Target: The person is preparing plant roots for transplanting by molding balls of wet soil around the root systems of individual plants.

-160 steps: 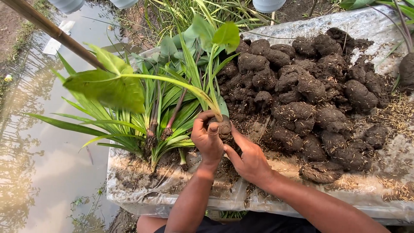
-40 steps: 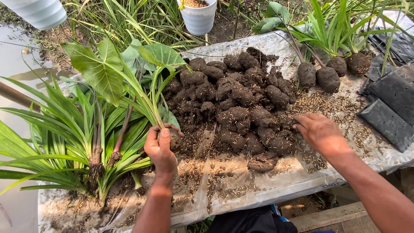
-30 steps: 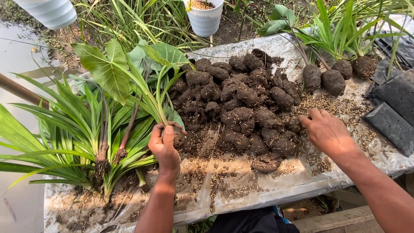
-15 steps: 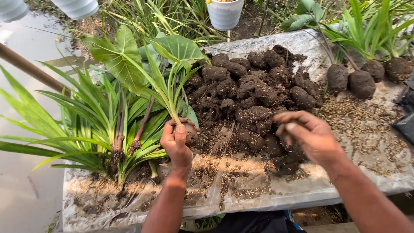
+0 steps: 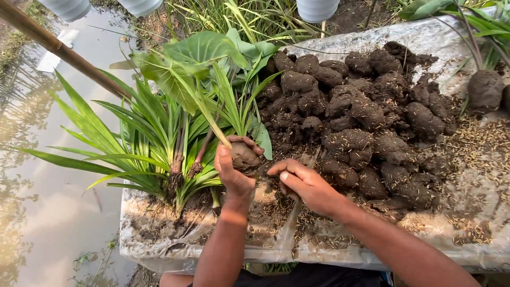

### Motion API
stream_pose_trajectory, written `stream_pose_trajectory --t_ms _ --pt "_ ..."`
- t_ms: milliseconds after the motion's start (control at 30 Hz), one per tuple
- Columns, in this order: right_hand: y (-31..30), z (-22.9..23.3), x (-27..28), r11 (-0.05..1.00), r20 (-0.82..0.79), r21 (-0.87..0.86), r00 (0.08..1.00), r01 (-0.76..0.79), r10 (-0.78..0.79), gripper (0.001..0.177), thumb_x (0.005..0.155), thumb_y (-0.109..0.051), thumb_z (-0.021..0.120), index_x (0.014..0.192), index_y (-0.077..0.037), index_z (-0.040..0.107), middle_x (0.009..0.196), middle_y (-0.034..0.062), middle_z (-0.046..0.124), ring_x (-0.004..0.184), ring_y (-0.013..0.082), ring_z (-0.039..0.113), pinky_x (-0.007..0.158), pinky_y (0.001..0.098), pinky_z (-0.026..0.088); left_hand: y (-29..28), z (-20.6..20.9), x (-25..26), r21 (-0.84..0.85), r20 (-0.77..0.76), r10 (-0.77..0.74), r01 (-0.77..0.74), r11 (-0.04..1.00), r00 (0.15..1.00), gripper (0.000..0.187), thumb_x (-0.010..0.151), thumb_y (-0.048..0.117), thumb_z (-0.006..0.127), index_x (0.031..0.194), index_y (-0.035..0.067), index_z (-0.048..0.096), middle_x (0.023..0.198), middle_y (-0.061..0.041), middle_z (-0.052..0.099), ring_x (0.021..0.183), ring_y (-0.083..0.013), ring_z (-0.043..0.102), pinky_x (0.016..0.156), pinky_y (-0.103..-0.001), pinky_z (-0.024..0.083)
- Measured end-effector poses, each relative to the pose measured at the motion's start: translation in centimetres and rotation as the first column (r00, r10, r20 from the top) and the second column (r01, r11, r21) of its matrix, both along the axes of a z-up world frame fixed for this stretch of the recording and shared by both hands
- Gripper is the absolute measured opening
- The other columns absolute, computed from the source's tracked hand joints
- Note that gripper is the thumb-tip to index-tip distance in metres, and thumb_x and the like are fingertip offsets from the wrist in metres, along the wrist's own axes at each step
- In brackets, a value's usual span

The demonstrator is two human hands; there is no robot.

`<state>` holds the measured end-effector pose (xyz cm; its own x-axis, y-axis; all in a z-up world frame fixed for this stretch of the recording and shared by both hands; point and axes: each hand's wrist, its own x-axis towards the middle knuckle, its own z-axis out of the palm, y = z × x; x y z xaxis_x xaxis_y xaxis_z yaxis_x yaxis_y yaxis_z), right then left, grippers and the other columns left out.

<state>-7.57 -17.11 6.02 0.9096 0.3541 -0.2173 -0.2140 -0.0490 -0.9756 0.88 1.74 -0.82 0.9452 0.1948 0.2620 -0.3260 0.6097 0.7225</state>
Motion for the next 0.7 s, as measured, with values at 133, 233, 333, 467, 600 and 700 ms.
stream_pose_trajectory --t_ms 133,233,333,467,600,700 --pt "-0.2 0.3 -0.6 0.991 -0.205 -0.131 0.977 0.026 -0.052 0.035 0.108 -0.008 0.064 0.142 -0.008 0.074 0.135 0.0283 0.076 0.128 0.0432 0.075 0.115 0.0612 0.053 0.9 -1.5 0.6 -0.084 -0.043 -0.119 0.115 0.99 0.992 0.054 0.116 0.056 0.041 0.119 0.005 0.057 0.092 -0.026 0.071 0.07 -0.0353 0.077 0.077 -0.058 0.068" --pt "0.2 -0.7 -0.5 0.992 -0.209 -0.122 0.977 0.017 -0.043 0.027 0.108 -0.011 0.067 0.132 -0.008 0.078 0.127 0.0236 0.077 0.129 0.0407 0.073 0.12 0.0637 0.05 1.1 -2.1 0.8 -0.098 -0.043 -0.152 0.147 0.984 0.987 0.054 0.116 0.058 0.038 0.117 0.007 0.056 0.091 -0.023 0.07 0.07 -0.0344 0.077 0.076 -0.057 0.068" --pt "0.6 -0.9 -0.1 0.996 -0.161 -0.054 0.983 0.076 -0.084 0.026 0.113 -0.02 0.06 0.125 -0.003 0.076 0.132 0.0293 0.075 0.14 0.0482 0.067 0.122 0.0717 0.043 0.7 -2.0 0.6 -0.058 0.001 -0.146 0.146 0.988 0.989 0.052 0.115 0.055 0.041 0.116 0.006 0.057 0.088 -0.025 0.069 0.067 -0.0354 0.076 0.074 -0.056 0.068" --pt "0.4 -0.4 -0.7 0.99 -0.139 -0.044 0.981 0.133 -0.138 0.029 0.112 -0.018 0.062 0.129 -0.004 0.081 0.103 0.0199 0.072 0.109 0.0343 0.065 0.098 0.0502 0.05 0.3 -2.0 0.1 -0.024 0.042 -0.153 0.154 0.988 0.987 0.048 0.114 0.049 0.046 0.114 0.002 0.055 0.089 -0.029 0.069 0.068 -0.0373 0.077 0.074 -0.058 0.068" --pt "0.5 -1.9 -0.1 0.992 -0.027 0.027 0.992 0.12 -0.119 0.019 0.103 -0.017 0.078 0.104 -0.002 0.09 0.083 0.0159 0.079 0.083 0.0285 0.073 0.087 0.0464 0.061 -0.1 -2.1 0.1 0.01 0.069 -0.135 0.134 0.991 0.988 0.048 0.112 0.047 0.051 0.114 -0.001 0.057 0.088 -0.031 0.07 0.068 -0.0382 0.078 0.074 -0.058 0.069" --pt "-0.1 -9.9 -0.3 0.988 0.035 0.034 0.988 0.15 -0.151 0.067 0.115 -0.039 0.066 0.054 -0.012 0.063 0.045 0.0053 0.053 0.045 0.019 0.048 0.058 0.0315 0.046 -0.5 -2.0 -0.3 0.02 0.095 -0.131 0.129 0.991 0.987 0.043 0.112 0.04 0.055 0.114 -0.004 0.059 0.089 -0.033 0.07 0.07 -0.04 0.079 0.074 -0.058 0.069"
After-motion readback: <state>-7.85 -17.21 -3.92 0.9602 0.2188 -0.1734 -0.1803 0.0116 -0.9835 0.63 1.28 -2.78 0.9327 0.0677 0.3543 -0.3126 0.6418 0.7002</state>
